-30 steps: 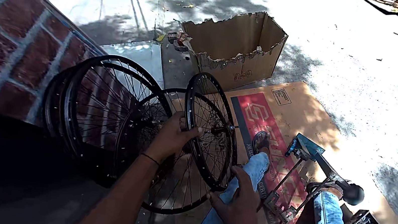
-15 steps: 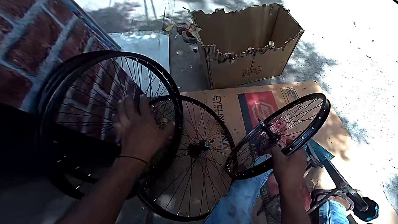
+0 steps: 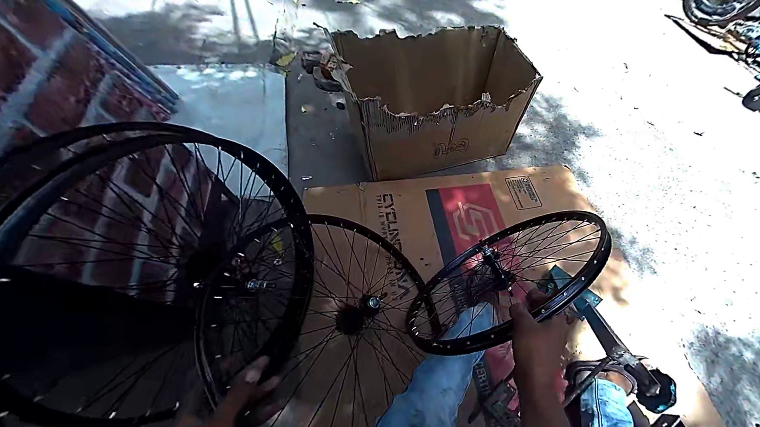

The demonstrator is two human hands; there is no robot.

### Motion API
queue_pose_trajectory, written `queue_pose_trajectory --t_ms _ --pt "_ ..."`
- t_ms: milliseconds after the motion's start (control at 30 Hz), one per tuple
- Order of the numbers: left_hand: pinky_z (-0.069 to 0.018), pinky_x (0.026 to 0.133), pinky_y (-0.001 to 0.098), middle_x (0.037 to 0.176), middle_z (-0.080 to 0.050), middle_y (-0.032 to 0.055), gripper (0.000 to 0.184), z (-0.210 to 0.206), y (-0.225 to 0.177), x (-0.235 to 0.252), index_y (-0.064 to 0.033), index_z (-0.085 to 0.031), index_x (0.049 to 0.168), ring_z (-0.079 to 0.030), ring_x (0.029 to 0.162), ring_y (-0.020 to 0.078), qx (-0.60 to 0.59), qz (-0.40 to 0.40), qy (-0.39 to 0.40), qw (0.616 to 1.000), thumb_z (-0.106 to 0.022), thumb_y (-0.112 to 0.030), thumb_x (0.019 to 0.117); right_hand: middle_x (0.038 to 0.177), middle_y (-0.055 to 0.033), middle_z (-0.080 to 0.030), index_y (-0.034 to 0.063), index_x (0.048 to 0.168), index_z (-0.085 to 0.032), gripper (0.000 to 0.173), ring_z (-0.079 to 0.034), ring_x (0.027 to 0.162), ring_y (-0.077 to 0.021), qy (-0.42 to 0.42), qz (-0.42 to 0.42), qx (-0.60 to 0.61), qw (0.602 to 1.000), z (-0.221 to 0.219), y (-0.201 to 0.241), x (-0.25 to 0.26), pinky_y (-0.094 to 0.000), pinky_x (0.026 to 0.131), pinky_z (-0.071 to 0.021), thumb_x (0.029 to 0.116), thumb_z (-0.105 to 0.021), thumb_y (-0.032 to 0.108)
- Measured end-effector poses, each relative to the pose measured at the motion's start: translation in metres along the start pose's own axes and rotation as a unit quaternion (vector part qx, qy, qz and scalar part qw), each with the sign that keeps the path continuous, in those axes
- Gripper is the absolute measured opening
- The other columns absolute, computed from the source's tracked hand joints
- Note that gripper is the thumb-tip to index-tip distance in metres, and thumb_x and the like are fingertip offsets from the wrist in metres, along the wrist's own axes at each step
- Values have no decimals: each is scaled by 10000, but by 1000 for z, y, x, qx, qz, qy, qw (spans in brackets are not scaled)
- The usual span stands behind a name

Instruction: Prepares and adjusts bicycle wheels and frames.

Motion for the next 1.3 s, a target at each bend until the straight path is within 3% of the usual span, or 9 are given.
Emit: queue_pose_trajectory --t_ms 200,300,467,600,700,767,900,1033,1300 --pt "-573 972 376 1403 -600 136 701 -21 -3 2 58 -398 1434 -601 1267 210 41 -90 102 990 -605 127 768 966 -143 -673 52 1256 -637 443 -612 716 -254 16 -13 21 1000 -1 -15 10 -463 584 -508 850 -802 118" --pt "-619 945 424 1353 -645 173 663 -60 -31 7 78 -406 1411 -667 1213 284 19 -145 141 979 -558 101 766 978 -139 -694 52 1268 -644 452 -622 696 -237 3 -16 35 999 6 -27 21 -424 557 -508 838 -782 55" --pt "-601 951 348 1218 -719 96 639 -132 -88 37 42 -545 1325 -702 1121 160 184 -322 175 912 -621 -58 699 997 -128 -693 48 1269 -637 419 -650 747 -219 -16 14 99 995 9 -36 37 -405 599 -544 857 -699 6" --pt "-579 897 480 1196 -726 84 545 -203 -139 67 -50 -583 1314 -702 1086 204 292 -399 182 850 -634 -30 772 818 -104 -661 40 1138 -665 201 -572 576 -193 -31 0 89 996 -8 10 64 -377 485 -471 964 -660 142" --pt "-522 794 653 1110 -702 222 517 -266 -167 93 -16 -562 1345 -686 958 397 375 -402 207 809 -671 33 842 759 -75 -616 100 1032 -660 268 -555 604 -194 40 -63 30 997 -12 34 87 -416 549 -463 950 -700 352" --pt "-506 813 689 1082 -682 263 527 -303 -166 113 -25 -555 1387 -673 959 450 435 -403 244 768 -682 -2 876 641 -3 -507 213 1017 -621 321 -395 424 -111 75 -133 64 986 -20 20 88 -299 380 -348 881 -703 492" --pt "-493 896 710 1094 -714 238 347 -352 -164 172 -63 -704 1241 -682 1036 445 471 -402 262 740 -752 -95 899 778 -73 -732 135 1003 -677 209 -466 420 -98 53 -119 151 980 -24 27 93 -256 369 -303 914 -713 320" --pt "-442 940 751 1123 -702 260 306 -387 -209 201 -72 -729 1177 -651 1086 492 499 -430 216 721 -779 -197 902 906 -160 -750 32 1317 -542 362 -732 701 -215 93 -42 152 983 -33 65 100 -314 545 -566 983 -661 103" --pt "-417 842 804 1081 -624 413 500 -450 -253 217 98 -639 1046 -595 1073 620 602 -390 118 687 -710 -387 943 858 -132 -755 126 1333 -526 373 -651 546 -154 112 -76 185 973 -35 85 123 -227 398 -427 1083 -509 401"
Point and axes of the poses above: each hand's wrist, its own x-axis towards the middle knuckle, its own z-axis out of the back of the hand, y = z × x, the point moved 6 cm from there along x, towards the middle knuckle
